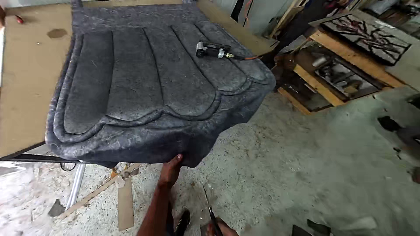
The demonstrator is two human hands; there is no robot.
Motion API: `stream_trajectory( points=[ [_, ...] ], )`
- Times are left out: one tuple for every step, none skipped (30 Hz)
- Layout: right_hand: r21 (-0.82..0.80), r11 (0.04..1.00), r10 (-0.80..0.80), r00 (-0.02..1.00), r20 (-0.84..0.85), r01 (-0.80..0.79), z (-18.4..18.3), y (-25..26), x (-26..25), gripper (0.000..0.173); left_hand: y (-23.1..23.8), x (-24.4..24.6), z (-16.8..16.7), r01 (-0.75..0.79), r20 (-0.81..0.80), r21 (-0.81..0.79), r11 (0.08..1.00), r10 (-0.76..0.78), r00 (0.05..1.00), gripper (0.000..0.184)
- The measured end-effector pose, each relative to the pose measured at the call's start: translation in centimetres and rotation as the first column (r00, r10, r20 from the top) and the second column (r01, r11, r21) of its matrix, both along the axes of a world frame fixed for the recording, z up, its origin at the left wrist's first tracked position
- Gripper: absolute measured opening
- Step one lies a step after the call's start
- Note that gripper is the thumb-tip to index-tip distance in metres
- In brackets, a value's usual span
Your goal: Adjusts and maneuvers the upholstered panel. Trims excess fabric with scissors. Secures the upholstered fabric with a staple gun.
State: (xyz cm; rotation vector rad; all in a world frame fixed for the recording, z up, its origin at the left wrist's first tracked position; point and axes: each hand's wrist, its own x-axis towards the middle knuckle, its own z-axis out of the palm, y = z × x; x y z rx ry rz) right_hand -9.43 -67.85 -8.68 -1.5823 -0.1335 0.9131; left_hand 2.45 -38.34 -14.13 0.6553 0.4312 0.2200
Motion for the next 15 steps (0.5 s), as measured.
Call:
stream_trajectory(
  points=[
    [0.012,1.0,0.002,1.0,-0.015,-0.002,-0.3,-0.3,0.0,0.049,-0.4,-1.0,1.5,0.051,-0.044,0.061,0.997,-0.049,0.998,0.054],
    [0.032,0.999,0.017,0.999,-0.034,-0.016,-0.6,-0.4,0.2,0.056,-0.6,-1.9,3.2,0.091,-0.091,0.128,0.988,-0.08,0.993,0.045],
    [0.065,0.997,0.037,0.997,-0.06,-0.033,-0.7,-0.2,0.6,0.062,-0.6,-2.5,4.9,0.117,-0.134,0.189,0.975,-0.093,0.987,0.038],
    [0.103,0.994,0.053,0.995,-0.086,-0.044,-0.8,0.2,1.1,0.066,-0.6,-3.0,7.1,0.135,-0.182,0.244,0.96,-0.091,0.979,0.032],
    [0.158,0.986,0.062,0.992,-0.109,-0.044,-0.5,0.8,1.7,0.068,-0.4,-3.1,9.4,0.149,-0.213,0.281,0.948,-0.09,0.973,0.029],
    [0.222,0.975,0.056,0.993,-0.106,-0.032,0.0,1.6,2.5,0.069,0.1,-2.8,11.8,0.15,-0.228,0.306,0.94,-0.081,0.97,0.026],
    [0.277,0.96,0.052,0.996,-0.078,-0.028,0.5,2.6,3.4,0.069,0.9,-2.0,14.0,0.144,-0.23,0.33,0.933,-0.069,0.971,0.025],
    [0.318,0.948,0.045,0.998,-0.039,-0.03,0.8,3.5,4.2,0.065,2.0,-0.9,15.9,0.127,-0.222,0.357,0.925,-0.048,0.974,0.024],
    [0.345,0.938,0.033,0.999,-0.009,-0.028,0.7,4.3,5.1,0.059,3.3,0.3,17.6,0.116,-0.213,0.371,0.922,-0.037,0.976,0.025],
    [0.375,0.926,0.03,0.999,0.024,-0.037,0.6,5.2,6.1,0.055,4.5,1.6,19.0,0.109,-0.21,0.377,0.92,-0.03,0.977,0.028],
    [0.404,0.914,0.013,0.999,0.038,-0.027,0.6,6.2,7.1,0.052,5.7,2.7,19.9,0.105,-0.207,0.377,0.92,-0.026,0.978,0.034],
    [0.428,0.904,0.004,0.999,0.044,-0.022,1.0,7.2,8.1,0.053,6.5,3.6,20.3,0.088,-0.213,0.373,0.924,-0.007,0.977,0.037],
    [0.449,0.893,0.001,0.999,0.041,-0.019,1.8,8.0,9.0,0.055,6.8,4.2,20.7,0.065,-0.215,0.361,0.93,0.015,0.976,0.037],
    [0.461,0.887,0.008,0.999,0.036,-0.024,2.6,8.5,9.7,0.058,6.7,4.2,21.0,0.053,-0.216,0.356,0.933,0.027,0.976,0.035],
    [0.466,0.884,0.014,0.999,0.029,-0.026,3.3,8.8,10.1,0.06,6.4,4.0,21.2,0.053,-0.212,0.365,0.93,0.028,0.977,0.034]
  ],
)
